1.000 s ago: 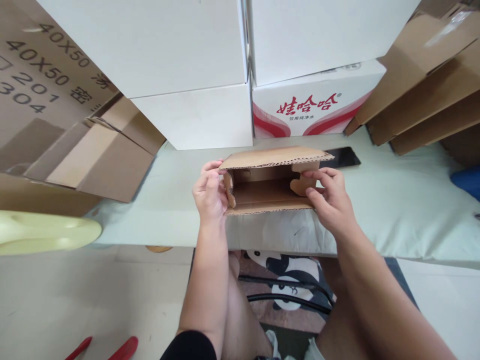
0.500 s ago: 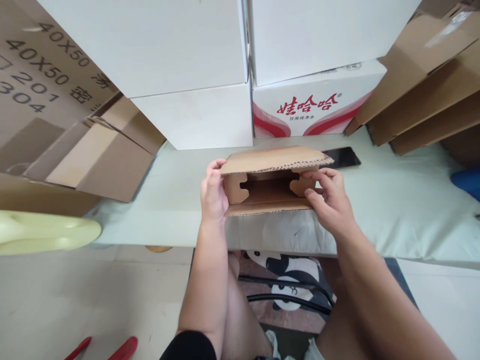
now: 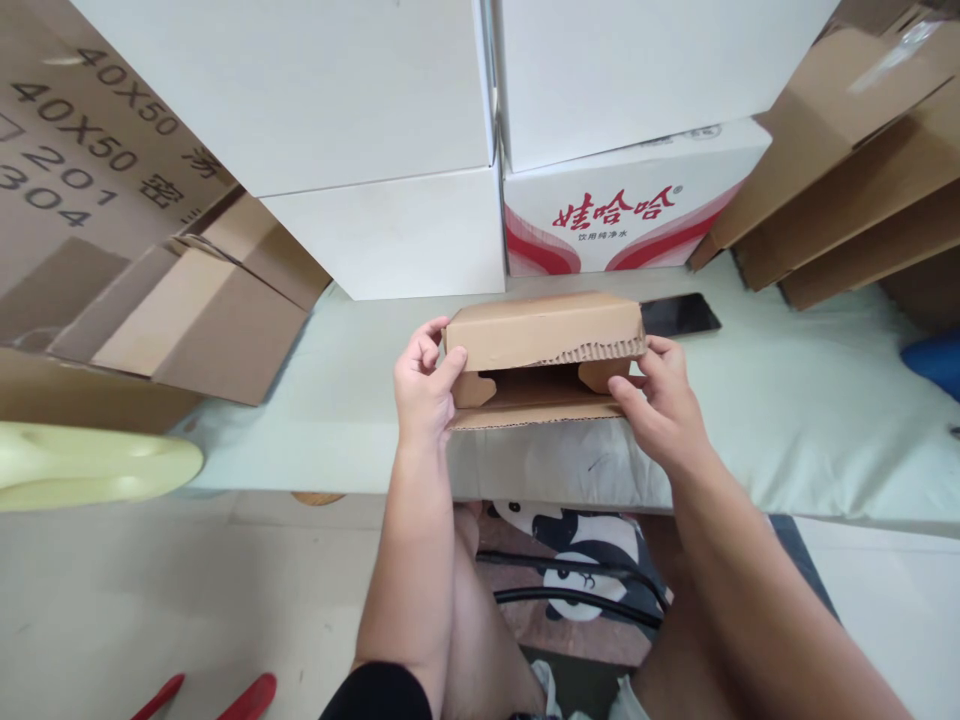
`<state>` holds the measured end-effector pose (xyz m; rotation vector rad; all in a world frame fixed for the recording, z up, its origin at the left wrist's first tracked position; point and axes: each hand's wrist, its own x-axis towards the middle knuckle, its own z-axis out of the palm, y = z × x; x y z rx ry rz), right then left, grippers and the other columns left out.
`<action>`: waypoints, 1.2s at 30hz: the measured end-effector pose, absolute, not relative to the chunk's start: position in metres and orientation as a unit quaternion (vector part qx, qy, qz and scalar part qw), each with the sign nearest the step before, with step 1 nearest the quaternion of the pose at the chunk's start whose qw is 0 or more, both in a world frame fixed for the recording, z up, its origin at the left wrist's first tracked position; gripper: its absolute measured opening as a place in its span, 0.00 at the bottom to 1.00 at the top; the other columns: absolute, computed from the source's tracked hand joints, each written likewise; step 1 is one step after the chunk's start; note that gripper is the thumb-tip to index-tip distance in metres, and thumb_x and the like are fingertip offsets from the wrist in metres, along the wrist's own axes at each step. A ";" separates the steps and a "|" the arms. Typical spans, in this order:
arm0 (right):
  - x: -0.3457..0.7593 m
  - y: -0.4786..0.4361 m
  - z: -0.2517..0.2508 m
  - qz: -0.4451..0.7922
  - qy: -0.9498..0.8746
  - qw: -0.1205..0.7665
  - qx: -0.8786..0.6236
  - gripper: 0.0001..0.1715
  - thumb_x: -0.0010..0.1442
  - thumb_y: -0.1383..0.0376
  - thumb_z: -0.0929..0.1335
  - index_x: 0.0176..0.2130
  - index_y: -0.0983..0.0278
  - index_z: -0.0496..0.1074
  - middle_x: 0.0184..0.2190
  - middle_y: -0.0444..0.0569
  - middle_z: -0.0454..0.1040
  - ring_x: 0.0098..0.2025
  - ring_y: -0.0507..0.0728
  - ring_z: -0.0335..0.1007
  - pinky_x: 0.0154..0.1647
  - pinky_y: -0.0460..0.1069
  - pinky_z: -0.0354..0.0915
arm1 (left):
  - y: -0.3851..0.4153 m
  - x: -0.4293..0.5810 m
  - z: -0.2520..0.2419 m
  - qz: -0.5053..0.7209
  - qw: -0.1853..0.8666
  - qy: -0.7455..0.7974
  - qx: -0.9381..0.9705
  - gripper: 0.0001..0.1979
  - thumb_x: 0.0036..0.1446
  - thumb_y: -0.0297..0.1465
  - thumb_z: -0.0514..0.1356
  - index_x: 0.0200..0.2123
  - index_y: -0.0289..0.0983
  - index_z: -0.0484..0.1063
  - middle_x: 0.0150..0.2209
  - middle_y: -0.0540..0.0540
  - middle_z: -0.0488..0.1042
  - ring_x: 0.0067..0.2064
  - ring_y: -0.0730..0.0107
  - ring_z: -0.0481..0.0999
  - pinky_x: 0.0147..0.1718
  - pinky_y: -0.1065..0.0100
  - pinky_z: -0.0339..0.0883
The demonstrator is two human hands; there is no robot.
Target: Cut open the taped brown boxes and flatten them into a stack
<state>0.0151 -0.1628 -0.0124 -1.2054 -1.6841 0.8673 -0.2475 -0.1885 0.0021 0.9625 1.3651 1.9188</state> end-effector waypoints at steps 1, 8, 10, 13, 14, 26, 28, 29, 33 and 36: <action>0.015 -0.163 -0.013 0.349 -0.678 0.432 -0.482 0.19 0.60 0.54 0.67 0.48 0.58 0.73 0.53 0.56 0.62 0.62 0.66 0.62 0.54 0.62 0.75 | -0.188 -0.247 0.001 0.728 0.295 0.504 0.359 0.34 0.38 0.43 0.79 0.23 0.39 0.54 0.51 0.43 0.76 0.55 0.58 0.76 0.53 0.59 0.72; 0.027 -0.160 -0.019 0.350 -0.725 0.410 -0.428 0.33 0.54 0.44 0.74 0.53 0.56 0.70 0.60 0.56 0.59 0.67 0.70 0.58 0.67 0.70 0.63 | -0.185 -0.253 -0.004 0.737 0.292 0.484 0.370 0.31 0.38 0.45 0.80 0.35 0.41 0.64 0.51 0.45 0.76 0.54 0.64 0.77 0.54 0.65 0.71; 0.031 -0.158 -0.021 0.361 -0.746 0.395 -0.397 0.36 0.52 0.44 0.76 0.56 0.55 0.70 0.63 0.56 0.57 0.69 0.71 0.56 0.70 0.71 0.59 | -0.185 -0.256 -0.006 0.736 0.282 0.489 0.373 0.31 0.38 0.45 0.80 0.36 0.41 0.66 0.51 0.45 0.75 0.55 0.64 0.76 0.55 0.65 0.70; 0.034 -0.155 -0.025 0.369 -0.757 0.382 -0.382 0.33 0.53 0.49 0.76 0.56 0.54 0.71 0.64 0.55 0.55 0.69 0.70 0.58 0.71 0.71 0.59 | -0.185 -0.258 -0.008 0.732 0.276 0.496 0.377 0.31 0.38 0.46 0.80 0.39 0.42 0.68 0.51 0.44 0.74 0.56 0.63 0.75 0.56 0.64 0.70; 0.033 -0.154 -0.026 0.365 -0.752 0.385 -0.392 0.30 0.54 0.51 0.76 0.54 0.54 0.71 0.63 0.54 0.57 0.69 0.69 0.60 0.69 0.70 0.62 | -0.186 -0.259 -0.008 0.728 0.280 0.497 0.380 0.31 0.38 0.46 0.80 0.40 0.42 0.69 0.51 0.44 0.74 0.56 0.62 0.75 0.56 0.64 0.70; 0.020 -0.154 -0.028 0.410 -0.658 0.436 -0.456 0.43 0.56 0.55 0.74 0.65 0.54 0.57 0.62 0.58 0.70 0.61 0.64 0.71 0.53 0.63 0.76 | -0.190 -0.259 -0.004 0.660 0.388 0.563 0.310 0.27 0.47 0.36 0.71 0.52 0.45 0.75 0.55 0.43 0.77 0.55 0.55 0.77 0.48 0.62 0.74; 0.019 -0.154 -0.027 0.401 -0.659 0.430 -0.469 0.41 0.56 0.55 0.73 0.64 0.56 0.60 0.59 0.57 0.72 0.59 0.65 0.73 0.51 0.62 0.77 | -0.190 -0.256 -0.002 0.664 0.390 0.559 0.306 0.25 0.46 0.34 0.69 0.51 0.45 0.75 0.52 0.45 0.78 0.52 0.57 0.78 0.45 0.64 0.74; 0.018 -0.154 -0.027 0.392 -0.659 0.430 -0.476 0.40 0.56 0.55 0.73 0.64 0.56 0.61 0.59 0.57 0.73 0.58 0.65 0.73 0.50 0.62 0.78 | -0.190 -0.254 -0.002 0.667 0.386 0.561 0.303 0.25 0.46 0.34 0.68 0.50 0.45 0.75 0.51 0.45 0.78 0.50 0.59 0.78 0.43 0.65 0.73; 0.013 -0.155 -0.031 0.360 -0.662 0.429 -0.498 0.38 0.57 0.56 0.71 0.64 0.58 0.65 0.57 0.58 0.73 0.56 0.65 0.73 0.48 0.61 0.79 | -0.189 -0.249 -0.007 0.668 0.381 0.567 0.295 0.23 0.45 0.32 0.63 0.48 0.46 0.72 0.48 0.47 0.76 0.46 0.61 0.76 0.37 0.67 0.70; 0.008 -0.157 -0.035 0.352 -0.664 0.435 -0.496 0.37 0.57 0.58 0.71 0.64 0.58 0.65 0.58 0.58 0.71 0.57 0.65 0.72 0.50 0.63 0.79 | -0.188 -0.245 -0.013 0.674 0.349 0.570 0.313 0.22 0.48 0.35 0.63 0.49 0.47 0.69 0.50 0.48 0.73 0.48 0.60 0.75 0.42 0.65 0.70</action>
